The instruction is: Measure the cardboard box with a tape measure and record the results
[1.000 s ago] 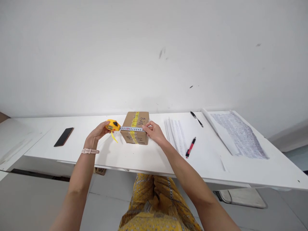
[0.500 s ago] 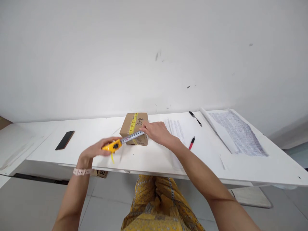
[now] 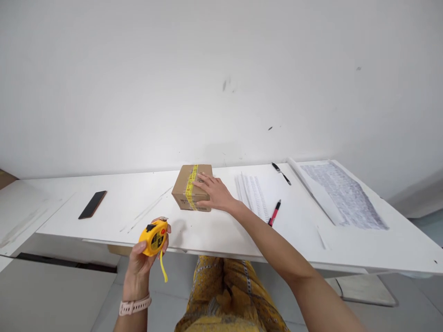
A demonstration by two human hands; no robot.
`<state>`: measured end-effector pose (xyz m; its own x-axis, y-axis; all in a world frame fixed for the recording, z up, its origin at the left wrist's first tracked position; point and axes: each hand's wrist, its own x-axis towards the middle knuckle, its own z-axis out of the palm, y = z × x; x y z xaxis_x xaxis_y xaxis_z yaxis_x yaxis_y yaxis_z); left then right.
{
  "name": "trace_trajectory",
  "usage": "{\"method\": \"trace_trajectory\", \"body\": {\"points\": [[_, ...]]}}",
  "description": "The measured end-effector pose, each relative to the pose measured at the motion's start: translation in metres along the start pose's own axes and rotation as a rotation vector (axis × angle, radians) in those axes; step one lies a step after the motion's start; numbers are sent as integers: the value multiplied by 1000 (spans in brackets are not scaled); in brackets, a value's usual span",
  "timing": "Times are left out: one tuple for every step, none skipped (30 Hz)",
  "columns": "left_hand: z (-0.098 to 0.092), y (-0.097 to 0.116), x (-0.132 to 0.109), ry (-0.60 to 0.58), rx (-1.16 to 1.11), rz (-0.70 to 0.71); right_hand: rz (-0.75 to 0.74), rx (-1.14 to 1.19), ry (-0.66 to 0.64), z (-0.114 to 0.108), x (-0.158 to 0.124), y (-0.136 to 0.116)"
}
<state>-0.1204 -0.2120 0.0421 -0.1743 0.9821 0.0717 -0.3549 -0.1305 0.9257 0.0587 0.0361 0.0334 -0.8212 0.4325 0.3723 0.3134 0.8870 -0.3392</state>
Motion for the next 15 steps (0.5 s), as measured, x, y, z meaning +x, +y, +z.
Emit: {"method": "trace_trajectory", "body": {"points": [[0, 0, 3, 5, 8, -3, 6, -30, 5, 3, 1, 1], [0, 0, 5, 8, 11, -3, 11, -45, 10, 4, 3, 1], [1, 0, 9, 7, 13, 1, 11, -50, 12, 3, 5, 1], [2, -1, 12, 6, 15, 11, 10, -47, 11, 1, 9, 2], [3, -1, 16, 4, 18, 24, 14, -36, 7, -3, 13, 4], [6, -1, 21, -1, 23, 37, 24, -19, 4, -8, 18, 6], [8, -1, 27, -7, 29, 50, 35, 3, 0, -14, 24, 10], [11, 0, 34, -16, 33, 60, 45, 30, -3, -20, 32, 15], [14, 2, 42, -26, 38, 66, 52, 59, -5, -26, 40, 20], [17, 3, 51, -35, 41, 70, 58, 91, -9, -32, 49, 26], [20, 5, 61, -43, 41, 73, 66, 123, -14, -37, 58, 32], [23, 6, 73, -49, 40, 79, 79, 160, -16, -42, 66, 37], [26, 7, 84, -52, 40, 87, 102, 201, -15, -47, 73, 41], [28, 7, 96, -53, 42, 97, 128, 249, -8, -50, 78, 44], [29, 7, 108, -52, 45, 107, 145, 302, 5, -52, 82, 46]]}}
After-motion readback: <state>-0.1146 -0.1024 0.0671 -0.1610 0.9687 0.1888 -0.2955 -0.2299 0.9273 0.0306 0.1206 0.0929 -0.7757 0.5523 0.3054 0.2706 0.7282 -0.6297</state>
